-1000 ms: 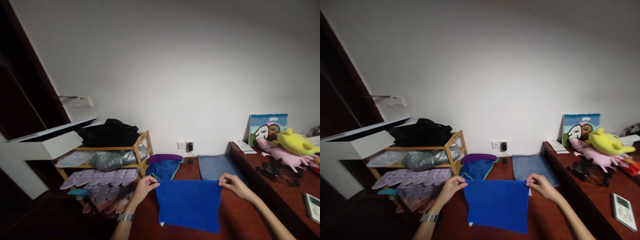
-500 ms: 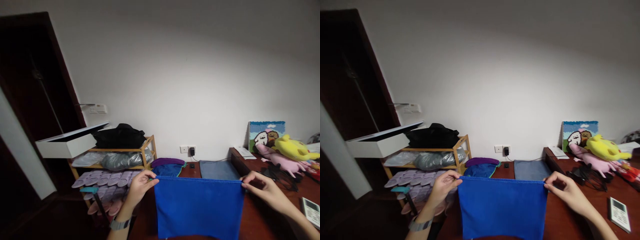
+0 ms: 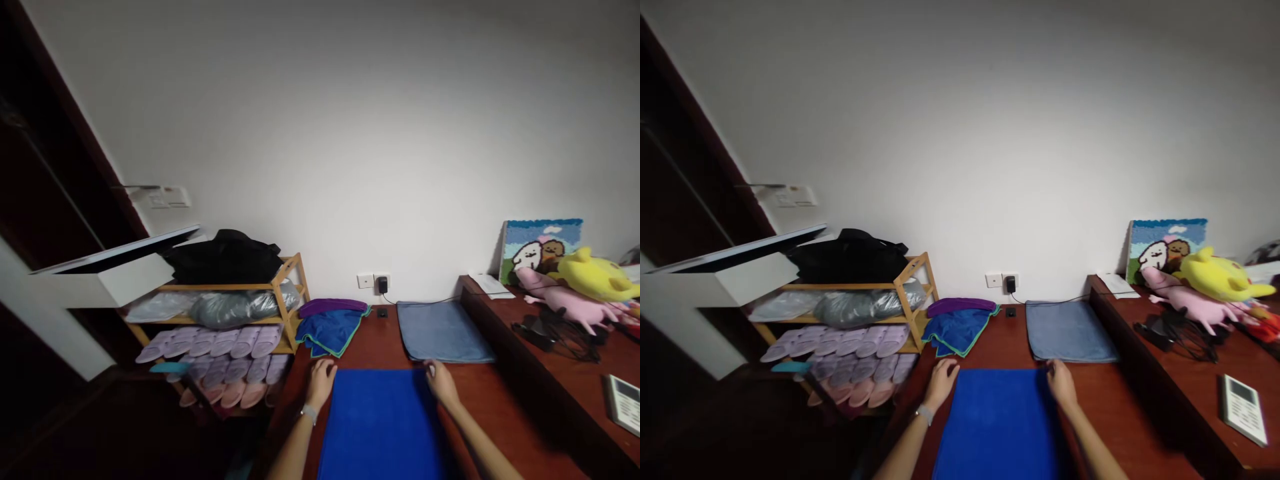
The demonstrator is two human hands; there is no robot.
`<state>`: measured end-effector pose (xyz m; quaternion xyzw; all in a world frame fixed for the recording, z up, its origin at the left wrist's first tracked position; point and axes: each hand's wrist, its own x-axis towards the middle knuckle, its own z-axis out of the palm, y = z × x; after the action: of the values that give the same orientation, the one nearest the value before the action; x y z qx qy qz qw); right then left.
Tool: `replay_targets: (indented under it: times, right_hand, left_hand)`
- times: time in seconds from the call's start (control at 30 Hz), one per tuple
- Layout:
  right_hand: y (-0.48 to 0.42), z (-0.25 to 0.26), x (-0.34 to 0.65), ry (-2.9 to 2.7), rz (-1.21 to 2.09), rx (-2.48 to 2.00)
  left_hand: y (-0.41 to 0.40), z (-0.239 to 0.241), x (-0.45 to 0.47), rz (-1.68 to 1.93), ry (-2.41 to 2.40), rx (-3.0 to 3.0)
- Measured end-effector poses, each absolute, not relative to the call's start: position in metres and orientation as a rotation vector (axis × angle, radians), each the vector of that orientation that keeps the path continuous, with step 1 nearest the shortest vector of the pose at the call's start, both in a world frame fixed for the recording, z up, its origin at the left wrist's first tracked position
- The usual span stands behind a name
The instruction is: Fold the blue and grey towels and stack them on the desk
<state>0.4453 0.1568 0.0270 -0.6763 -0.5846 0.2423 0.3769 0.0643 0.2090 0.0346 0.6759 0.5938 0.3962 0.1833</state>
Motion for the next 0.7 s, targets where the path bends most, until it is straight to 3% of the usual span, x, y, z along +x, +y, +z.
replay_targets:
  times: [0.13, 0.27, 0.37, 0.7]
  right_hand:
    - [0.144, -0.029, 0.412, -1.685, 0.472, -1.829]
    - [0.144, -0.058, 0.405, -1.925, 0.358, -2.079]
    - [0.153, -0.059, 0.406, -1.974, 0.362, -2.15]
    - [0.165, -0.049, 0.406, -1.903, 0.356, -2.259]
  left_hand:
    - [0.191, -0.011, 0.096, 0.984, 1.674, 2.099]
    - [0.179, -0.044, 0.114, 0.621, 1.667, 2.38]
    - [0.185, -0.057, 0.115, 0.403, 1.739, 2.477]
    - [0.204, -0.056, 0.109, 0.294, 1.812, 2.483]
